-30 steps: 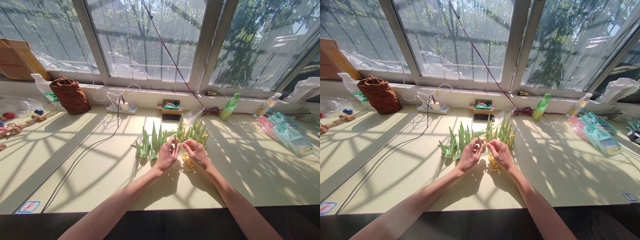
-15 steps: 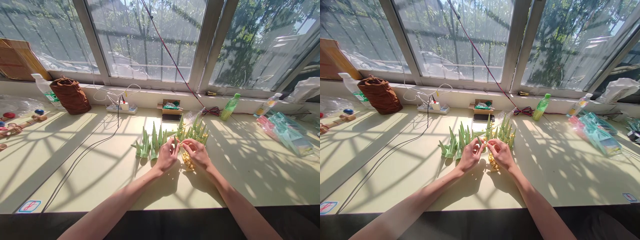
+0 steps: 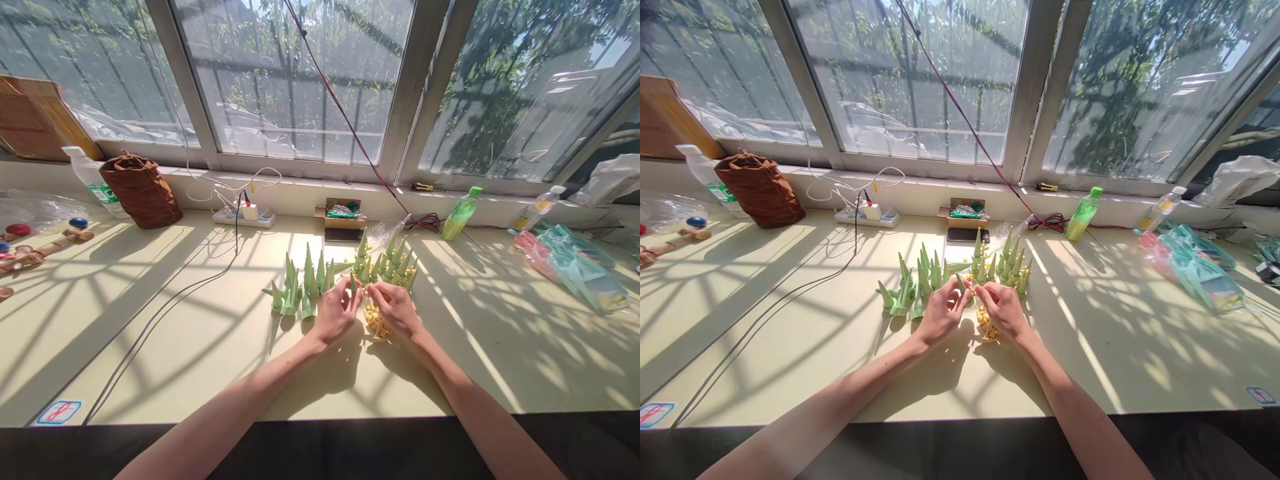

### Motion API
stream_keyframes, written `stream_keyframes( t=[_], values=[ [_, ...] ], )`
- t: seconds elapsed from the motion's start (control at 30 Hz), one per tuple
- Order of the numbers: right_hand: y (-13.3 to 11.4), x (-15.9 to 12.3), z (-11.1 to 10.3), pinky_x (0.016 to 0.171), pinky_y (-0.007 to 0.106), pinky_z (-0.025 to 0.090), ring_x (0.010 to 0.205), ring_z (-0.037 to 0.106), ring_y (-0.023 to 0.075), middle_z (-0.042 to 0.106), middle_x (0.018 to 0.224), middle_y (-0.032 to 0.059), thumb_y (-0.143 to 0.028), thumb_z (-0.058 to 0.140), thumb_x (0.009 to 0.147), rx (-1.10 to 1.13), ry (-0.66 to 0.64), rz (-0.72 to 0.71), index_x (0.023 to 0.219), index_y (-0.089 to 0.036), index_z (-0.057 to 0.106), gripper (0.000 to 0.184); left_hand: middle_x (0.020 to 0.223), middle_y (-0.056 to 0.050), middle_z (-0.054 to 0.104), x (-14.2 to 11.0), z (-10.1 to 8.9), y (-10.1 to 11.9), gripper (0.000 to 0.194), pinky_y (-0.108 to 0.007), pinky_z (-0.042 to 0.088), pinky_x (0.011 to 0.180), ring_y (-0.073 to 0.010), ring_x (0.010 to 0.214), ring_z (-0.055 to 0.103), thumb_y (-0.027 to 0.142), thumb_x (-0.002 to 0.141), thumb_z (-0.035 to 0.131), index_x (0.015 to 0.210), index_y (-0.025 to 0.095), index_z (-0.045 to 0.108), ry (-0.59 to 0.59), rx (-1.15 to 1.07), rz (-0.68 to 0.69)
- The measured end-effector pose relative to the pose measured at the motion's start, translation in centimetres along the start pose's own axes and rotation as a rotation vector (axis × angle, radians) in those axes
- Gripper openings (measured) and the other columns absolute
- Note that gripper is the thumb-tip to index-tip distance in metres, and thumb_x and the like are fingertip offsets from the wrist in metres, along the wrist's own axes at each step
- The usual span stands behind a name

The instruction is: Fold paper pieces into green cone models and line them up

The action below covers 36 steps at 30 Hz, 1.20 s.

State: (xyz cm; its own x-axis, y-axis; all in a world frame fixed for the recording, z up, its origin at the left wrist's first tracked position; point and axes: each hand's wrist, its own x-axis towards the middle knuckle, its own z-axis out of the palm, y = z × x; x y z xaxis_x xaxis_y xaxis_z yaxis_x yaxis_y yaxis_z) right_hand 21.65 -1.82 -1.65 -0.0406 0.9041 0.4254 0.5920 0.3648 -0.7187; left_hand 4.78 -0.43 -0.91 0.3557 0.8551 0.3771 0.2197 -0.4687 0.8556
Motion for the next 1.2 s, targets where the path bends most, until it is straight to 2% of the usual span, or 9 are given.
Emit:
stream_keyframes(
  t=[0.2,0.37,0.53,0.6,0.73,0.8,0.97,1.13,1.2],
  values=[
    [-0.47,-0.06,0.02,0.05,0.024,0.039,0.052,0.05,0.0109,0.065,0.082,0.0031,-0.04,0.055,0.091,0.072,-0.013,-0.002,0.096,-0.018,0.063,0.024,0.078,0.0,0.061,0.19,-0.05,0.05,0.017,-0.021,0.037,0.046,-0.0086,0.053,0.049,0.034,0.094,0.05,0.096,0.017,0.054,0.068,0.019,-0.006],
    [-0.43,-0.05,0.16,0.051,0.024,0.039,0.052,0.049,0.0104,0.062,0.077,0.0017,-0.038,0.053,0.092,0.069,-0.016,-0.018,0.088,-0.018,0.06,0.021,0.08,-0.001,0.061,0.13,-0.1,0.0,0.017,-0.021,0.038,0.046,-0.0099,0.055,0.053,0.034,0.094,0.05,0.097,0.017,0.054,0.047,0.002,-0.01],
    [-0.03,0.01,0.22,0.048,0.024,0.029,0.048,0.038,0.0099,0.044,0.054,-0.0039,-0.042,0.048,0.095,-0.011,-0.003,-0.011,0.067,-0.018,0.054,0.037,0.072,0.001,0.058,0.01,-0.06,0.13,0.017,-0.021,0.038,0.045,-0.0092,0.052,0.047,0.034,0.094,0.05,0.097,0.017,0.054,0.021,-0.013,-0.011],
    [0.0,0.01,0.2,0.047,0.024,0.029,0.047,0.038,0.0101,0.044,0.053,-0.0037,-0.044,0.047,0.095,-0.016,0.002,0.004,0.066,-0.018,0.054,0.04,0.073,0.001,0.058,0.03,-0.04,0.18,0.017,-0.021,0.038,0.045,-0.0091,0.052,0.047,0.034,0.094,0.05,0.097,0.017,0.054,0.021,-0.018,-0.016],
    [-0.37,-0.08,0.08,0.048,0.024,0.036,0.049,0.047,0.0105,0.064,0.077,0.0017,-0.043,0.052,0.093,0.067,-0.012,0.03,0.094,-0.018,0.062,0.027,0.077,0.0,0.06,0.09,-0.04,0.17,0.017,-0.021,0.038,0.046,-0.0093,0.053,0.049,0.034,0.094,0.05,0.096,0.017,0.054,0.048,-0.015,-0.025],
    [-0.62,-0.13,0.05,0.049,0.024,0.038,0.05,0.048,0.0104,0.066,0.086,0.0037,-0.04,0.055,0.091,0.068,-0.021,0.0,0.099,-0.018,0.063,0.025,0.078,-0.001,0.061,0.09,-0.06,0.12,0.017,-0.021,0.038,0.047,-0.0094,0.054,0.051,0.034,0.094,0.05,0.095,0.017,0.054,0.056,-0.015,-0.026],
    [-0.68,-0.11,0.12,0.05,0.024,0.035,0.05,0.045,0.01,0.06,0.07,-0.0001,-0.037,0.052,0.093,0.033,-0.044,-0.018,0.087,-0.018,0.062,0.023,0.078,-0.001,0.061,0.02,-0.05,0.09,0.017,-0.021,0.037,0.046,-0.0091,0.053,0.051,0.033,0.094,0.05,0.096,0.017,0.054,0.044,-0.013,-0.02],
    [-0.16,-0.02,0.23,0.049,0.024,0.029,0.049,0.037,0.0099,0.043,0.053,-0.0037,-0.042,0.045,0.096,-0.033,-0.029,-0.011,0.065,-0.018,0.054,0.041,0.076,-0.001,0.061,-0.04,0.0,0.23,0.019,-0.021,0.039,0.046,-0.0098,0.053,0.05,0.035,0.094,0.05,0.098,0.017,0.055,0.019,-0.013,-0.017],
    [-0.13,-0.03,0.21,0.048,0.024,0.029,0.048,0.038,0.0101,0.044,0.053,-0.0033,-0.045,0.044,0.096,-0.032,-0.022,0.003,0.064,-0.018,0.053,0.043,0.077,-0.001,0.061,-0.04,0.01,0.25,0.019,-0.021,0.039,0.047,-0.01,0.054,0.051,0.035,0.094,0.05,0.098,0.017,0.055,0.021,-0.015,-0.016]
  ],
)
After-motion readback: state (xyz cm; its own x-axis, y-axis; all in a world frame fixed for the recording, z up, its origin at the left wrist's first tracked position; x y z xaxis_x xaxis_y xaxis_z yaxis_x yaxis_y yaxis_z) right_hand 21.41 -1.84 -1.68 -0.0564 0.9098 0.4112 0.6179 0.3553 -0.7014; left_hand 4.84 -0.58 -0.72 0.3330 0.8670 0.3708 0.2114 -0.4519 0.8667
